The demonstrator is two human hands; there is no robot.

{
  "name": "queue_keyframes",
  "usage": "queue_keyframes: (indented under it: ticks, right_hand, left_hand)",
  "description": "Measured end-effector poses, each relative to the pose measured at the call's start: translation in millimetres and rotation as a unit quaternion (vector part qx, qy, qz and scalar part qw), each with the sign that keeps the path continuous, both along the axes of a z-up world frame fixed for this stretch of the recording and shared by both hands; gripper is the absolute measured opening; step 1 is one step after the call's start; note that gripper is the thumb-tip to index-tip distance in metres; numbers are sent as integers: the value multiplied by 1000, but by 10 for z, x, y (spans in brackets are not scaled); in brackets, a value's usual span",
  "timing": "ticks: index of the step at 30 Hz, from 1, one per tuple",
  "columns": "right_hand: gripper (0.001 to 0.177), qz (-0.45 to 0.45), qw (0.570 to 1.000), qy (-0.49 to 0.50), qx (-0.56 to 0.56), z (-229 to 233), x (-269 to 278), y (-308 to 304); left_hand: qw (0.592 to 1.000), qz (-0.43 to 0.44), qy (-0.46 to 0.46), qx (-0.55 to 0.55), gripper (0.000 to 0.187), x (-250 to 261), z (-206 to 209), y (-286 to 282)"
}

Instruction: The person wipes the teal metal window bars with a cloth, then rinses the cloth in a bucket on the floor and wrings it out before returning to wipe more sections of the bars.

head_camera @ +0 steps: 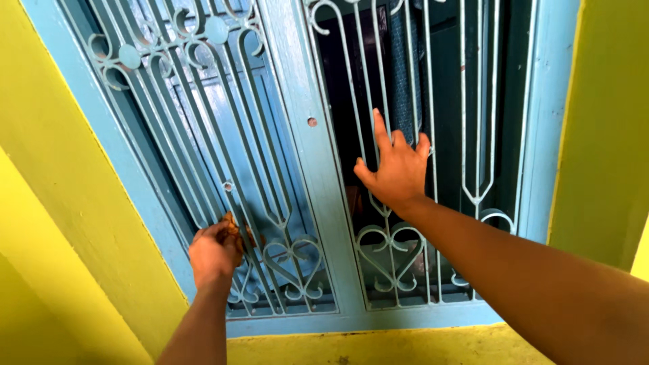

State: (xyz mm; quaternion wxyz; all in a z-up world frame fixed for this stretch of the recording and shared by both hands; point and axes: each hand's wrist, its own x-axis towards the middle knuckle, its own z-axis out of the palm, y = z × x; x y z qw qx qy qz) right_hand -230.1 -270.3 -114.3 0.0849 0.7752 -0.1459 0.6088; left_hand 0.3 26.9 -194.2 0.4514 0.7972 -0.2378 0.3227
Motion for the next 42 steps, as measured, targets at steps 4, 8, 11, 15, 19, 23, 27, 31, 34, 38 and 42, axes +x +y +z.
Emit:
queue_keyframes:
  ticks: [4, 8, 11, 15, 19, 23, 27, 31, 34, 38, 42]
  right_hand:
    - [89, 9, 1000, 8, 14, 1, 14, -2]
    - [89, -1, 1000, 10, 13, -1, 26, 4]
    - [89, -8, 1000, 18, 19, 1, 36, -9]
    - [88, -13, 1000, 9, 14, -9, 52, -7]
    - [88, -7, 1000, -9, -6, -23, 45, -10]
    - [88, -7, 1000, 15, 18, -2, 38, -8]
    - [88, -2, 1000, 15, 25, -2, 34, -16]
    - [88, -13, 1000, -8, -9, -25, 57, -28]
    - [91, -16, 999, -36, -36, -30, 45, -14]
    - [91, 11, 1000, -1, 11, -18, 12, -9]
    - [91, 20, 1000, -7, 5, -27, 20, -9]
  left_hand:
    - [994, 7, -56, -89, 19, -93, -17, -14]
    - [990, -17, -12, -138, 17, -203, 56, 31]
    - [988, 5, 96, -123, 24, -265, 99, 70]
    - [991, 45, 123, -18, 54, -237, 216, 2]
    - [976, 82, 179, 94, 65, -234, 245, -164]
    - [979, 62, 185, 64, 58, -81, 218, -119]
    - [990, 35, 133, -12, 47, -81, 246, 1]
    - [992, -29, 11, -121, 38, -348, 464, 99]
    - [969, -78, -157, -172, 29, -488, 916, 120]
    - [926, -35, -342, -158, 35, -586, 1666, 13]
    - [954, 20, -288, -75, 45, -679, 2114, -483]
